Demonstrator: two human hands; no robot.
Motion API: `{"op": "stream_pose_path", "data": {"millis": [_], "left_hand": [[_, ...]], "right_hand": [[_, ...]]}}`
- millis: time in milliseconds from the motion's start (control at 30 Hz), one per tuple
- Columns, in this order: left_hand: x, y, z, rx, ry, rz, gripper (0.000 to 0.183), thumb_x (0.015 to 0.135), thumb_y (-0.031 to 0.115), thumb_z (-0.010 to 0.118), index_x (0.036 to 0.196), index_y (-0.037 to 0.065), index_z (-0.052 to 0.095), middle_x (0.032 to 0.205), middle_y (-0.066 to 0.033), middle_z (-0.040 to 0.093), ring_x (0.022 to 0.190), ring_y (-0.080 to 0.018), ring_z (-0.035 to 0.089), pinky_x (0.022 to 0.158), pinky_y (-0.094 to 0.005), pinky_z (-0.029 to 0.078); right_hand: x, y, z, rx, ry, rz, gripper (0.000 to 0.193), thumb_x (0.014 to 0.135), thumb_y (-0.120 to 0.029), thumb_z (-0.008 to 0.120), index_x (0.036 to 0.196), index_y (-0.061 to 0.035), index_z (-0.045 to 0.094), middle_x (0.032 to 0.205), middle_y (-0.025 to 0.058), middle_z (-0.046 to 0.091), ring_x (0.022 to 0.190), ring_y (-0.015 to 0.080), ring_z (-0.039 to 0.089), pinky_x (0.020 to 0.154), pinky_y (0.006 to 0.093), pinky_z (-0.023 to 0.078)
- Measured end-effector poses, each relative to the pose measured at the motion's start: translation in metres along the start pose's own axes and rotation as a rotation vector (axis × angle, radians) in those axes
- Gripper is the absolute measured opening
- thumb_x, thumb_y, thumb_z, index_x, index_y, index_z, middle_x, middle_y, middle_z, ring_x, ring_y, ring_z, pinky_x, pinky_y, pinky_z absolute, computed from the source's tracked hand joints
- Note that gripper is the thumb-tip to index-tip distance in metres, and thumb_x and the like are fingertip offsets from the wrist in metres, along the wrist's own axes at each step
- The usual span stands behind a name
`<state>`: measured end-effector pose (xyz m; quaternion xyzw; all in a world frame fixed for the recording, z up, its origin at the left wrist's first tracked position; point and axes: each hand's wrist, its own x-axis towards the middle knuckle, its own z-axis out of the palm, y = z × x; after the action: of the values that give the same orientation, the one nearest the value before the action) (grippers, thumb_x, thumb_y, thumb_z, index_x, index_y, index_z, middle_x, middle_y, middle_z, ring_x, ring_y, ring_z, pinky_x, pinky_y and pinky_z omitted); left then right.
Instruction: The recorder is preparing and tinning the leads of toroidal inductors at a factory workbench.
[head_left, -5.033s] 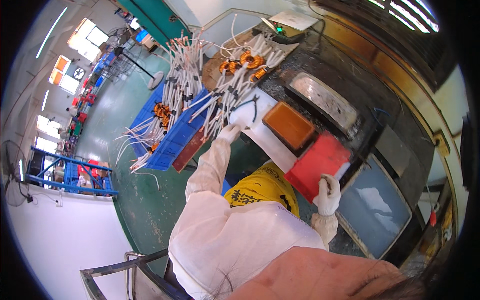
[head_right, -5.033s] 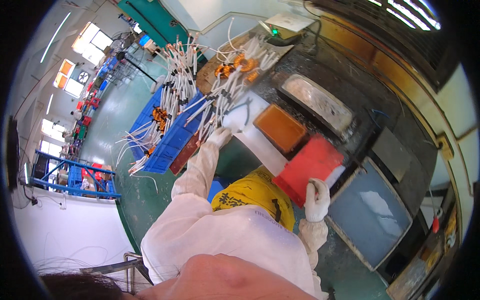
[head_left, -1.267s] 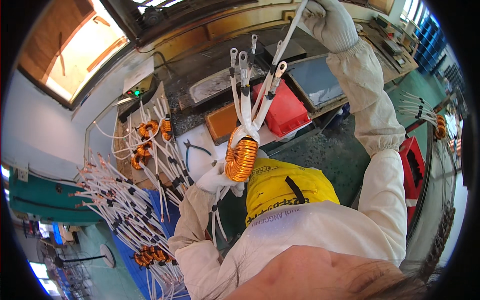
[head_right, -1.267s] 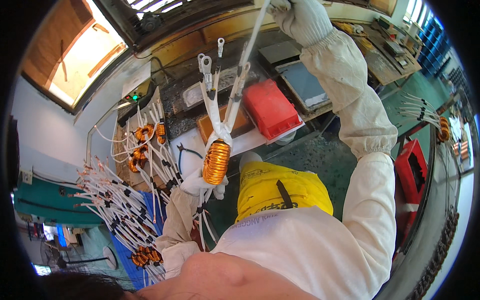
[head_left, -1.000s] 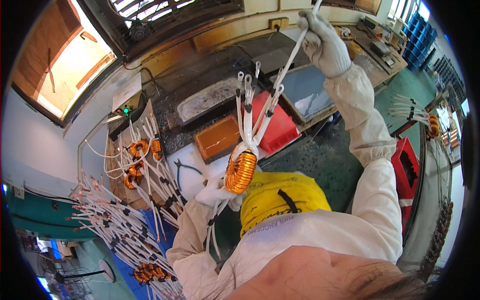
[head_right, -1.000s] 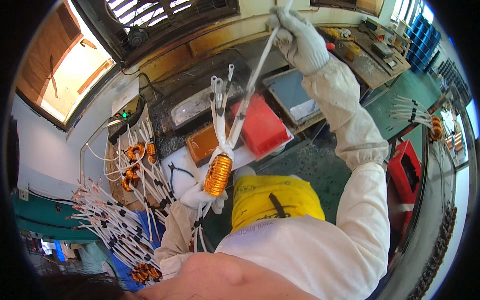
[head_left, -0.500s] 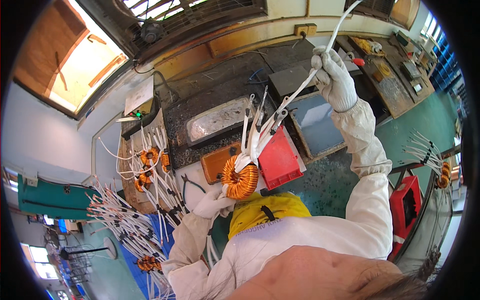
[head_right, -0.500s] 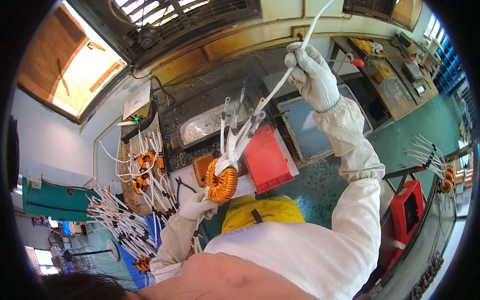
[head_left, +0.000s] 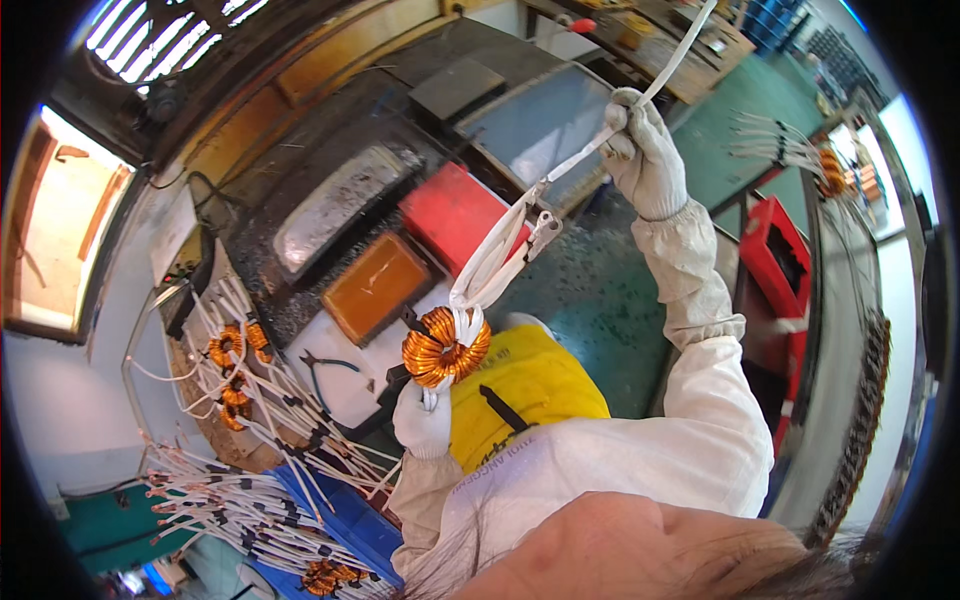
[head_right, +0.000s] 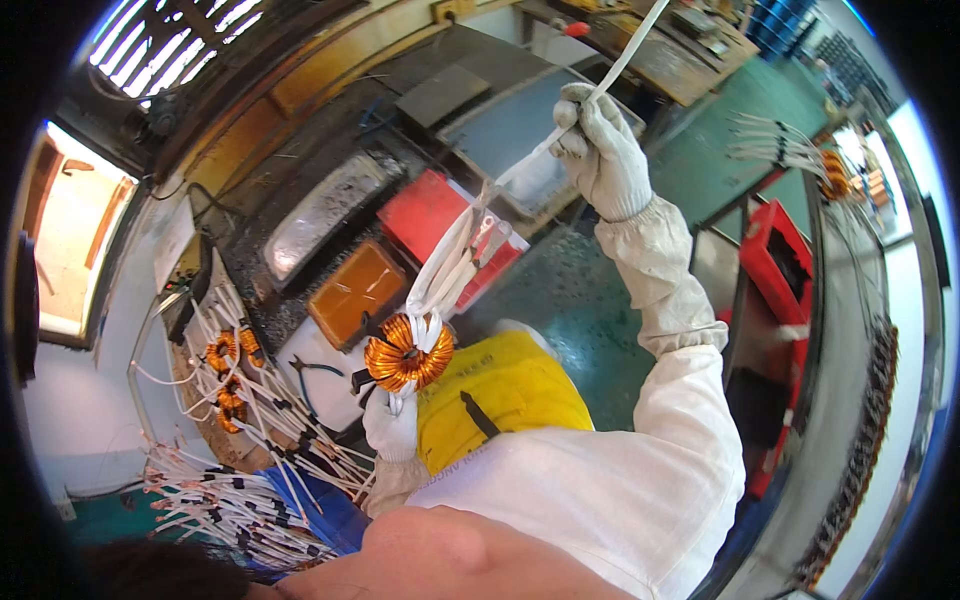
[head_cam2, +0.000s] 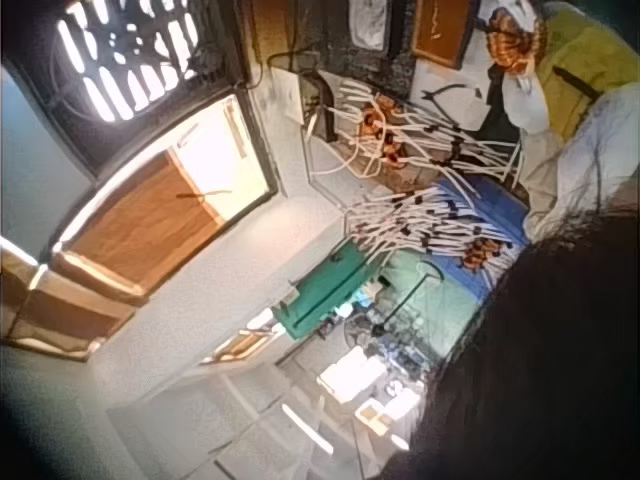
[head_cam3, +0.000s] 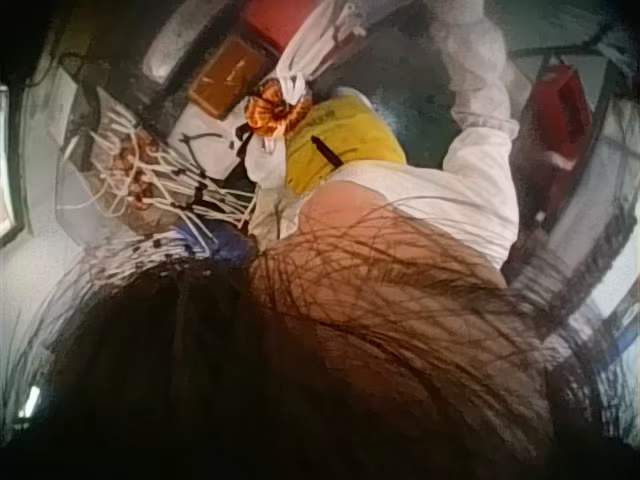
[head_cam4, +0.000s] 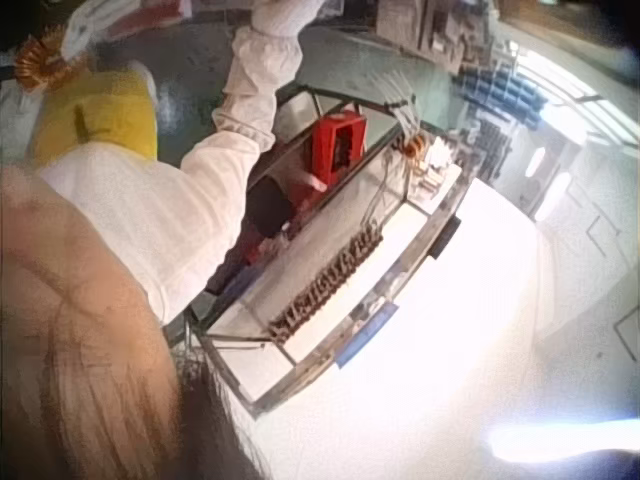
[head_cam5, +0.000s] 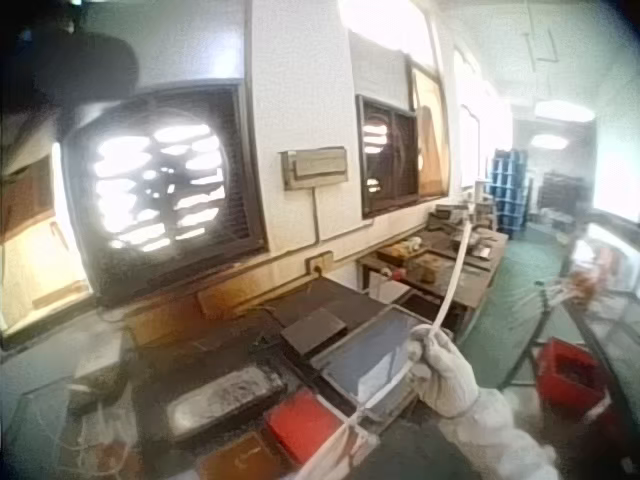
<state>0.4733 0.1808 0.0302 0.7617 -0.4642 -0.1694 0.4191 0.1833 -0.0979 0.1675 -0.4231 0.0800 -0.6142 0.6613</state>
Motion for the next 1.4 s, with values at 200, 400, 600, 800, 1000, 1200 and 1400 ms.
{"op": "stream_pose_path", "data": {"millis": [200, 400, 600, 800, 1000, 1200, 1400], "left_hand": [[-0.048, -0.024, -0.010, 0.168, -0.130, -0.021, 0.025, 0.078, 0.020, 0.076, 0.090, 0.001, 0.065, 0.076, -0.0097, 0.063, 0.066, -0.0166, 0.057, 0.066, -0.0288, 0.046], [-0.053, -0.026, -0.015, -0.271, -0.195, 0.121, 0.025, 0.076, 0.021, 0.077, 0.086, 0.000, 0.066, 0.074, -0.0159, 0.063, 0.061, -0.0306, 0.061, 0.059, -0.0330, 0.047], [-0.053, -0.034, -0.024, -0.466, -0.371, 0.074, 0.027, 0.079, 0.019, 0.075, 0.093, -0.002, 0.066, 0.071, -0.0091, 0.064, 0.063, -0.0103, 0.056, 0.060, -0.0285, 0.046], [-0.045, -0.041, -0.018, -0.422, -0.507, 0.071, 0.028, 0.080, 0.021, 0.074, 0.097, -0.001, 0.066, 0.072, -0.0104, 0.064, 0.065, -0.0109, 0.058, 0.063, -0.0281, 0.047], [-0.059, -0.073, 0.003, -0.129, -0.556, 0.064, 0.026, 0.078, 0.025, 0.072, 0.097, 0.008, 0.067, 0.079, -0.0159, 0.065, 0.072, -0.0318, 0.065, 0.065, -0.0362, 0.051], [-0.084, -0.108, 0.043, 0.203, -0.609, 0.145, 0.026, 0.078, 0.036, 0.064, 0.087, 0.012, 0.063, 0.080, -0.0134, 0.064, 0.078, -0.0350, 0.064, 0.066, -0.0451, 0.051], [-0.096, -0.118, 0.041, 0.262, -0.632, 0.060, 0.029, 0.079, 0.040, 0.062, 0.092, 0.014, 0.064, 0.095, -0.0115, 0.065, 0.088, -0.0337, 0.063, 0.074, -0.0447, 0.051]], "right_hand": [[-0.074, -0.035, 0.006, -0.046, 0.020, -0.063, 0.030, 0.101, -0.014, 0.044, 0.128, -0.0011, 0.047, 0.106, 0.0085, 0.062, 0.070, 0.0086, 0.053, 0.073, 0.0256, 0.049], [-0.115, -0.065, 0.055, -0.397, 0.247, -0.033, 0.036, 0.100, -0.014, 0.045, 0.132, 0.0031, 0.042, 0.111, 0.0124, 0.062, 0.070, 0.0080, 0.052, 0.071, 0.0241, 0.047], [-0.153, -0.072, 0.057, -0.489, 0.328, -0.065, 0.037, 0.098, -0.012, 0.049, 0.131, 0.0044, 0.045, 0.107, 0.0119, 0.063, 0.073, 0.0086, 0.057, 0.069, 0.0226, 0.049], [-0.194, -0.063, 0.030, -0.430, 0.531, 0.182, 0.044, 0.097, -0.012, 0.049, 0.137, 0.0027, 0.037, 0.109, 0.0079, 0.062, 0.070, 0.0059, 0.055, 0.069, 0.0236, 0.048], [-0.228, -0.019, -0.037, -0.317, 0.623, 0.356, 0.042, 0.096, -0.015, 0.054, 0.134, -0.0023, 0.040, 0.101, 0.0019, 0.061, 0.066, 0.0046, 0.050, 0.063, 0.0235, 0.044], [-0.271, 0.005, -0.138, -0.282, 0.670, 0.555, 0.040, 0.096, -0.012, 0.053, 0.133, -0.0038, 0.044, 0.105, 0.0066, 0.061, 0.076, 0.0111, 0.055, 0.072, 0.0296, 0.047], [-0.275, 0.060, -0.180, -0.378, 0.752, 0.788, 0.028, 0.099, -0.015, 0.049, 0.124, -0.0034, 0.049, 0.105, 0.0094, 0.063, 0.076, 0.0159, 0.063, 0.073, 0.0361, 0.057]]}}
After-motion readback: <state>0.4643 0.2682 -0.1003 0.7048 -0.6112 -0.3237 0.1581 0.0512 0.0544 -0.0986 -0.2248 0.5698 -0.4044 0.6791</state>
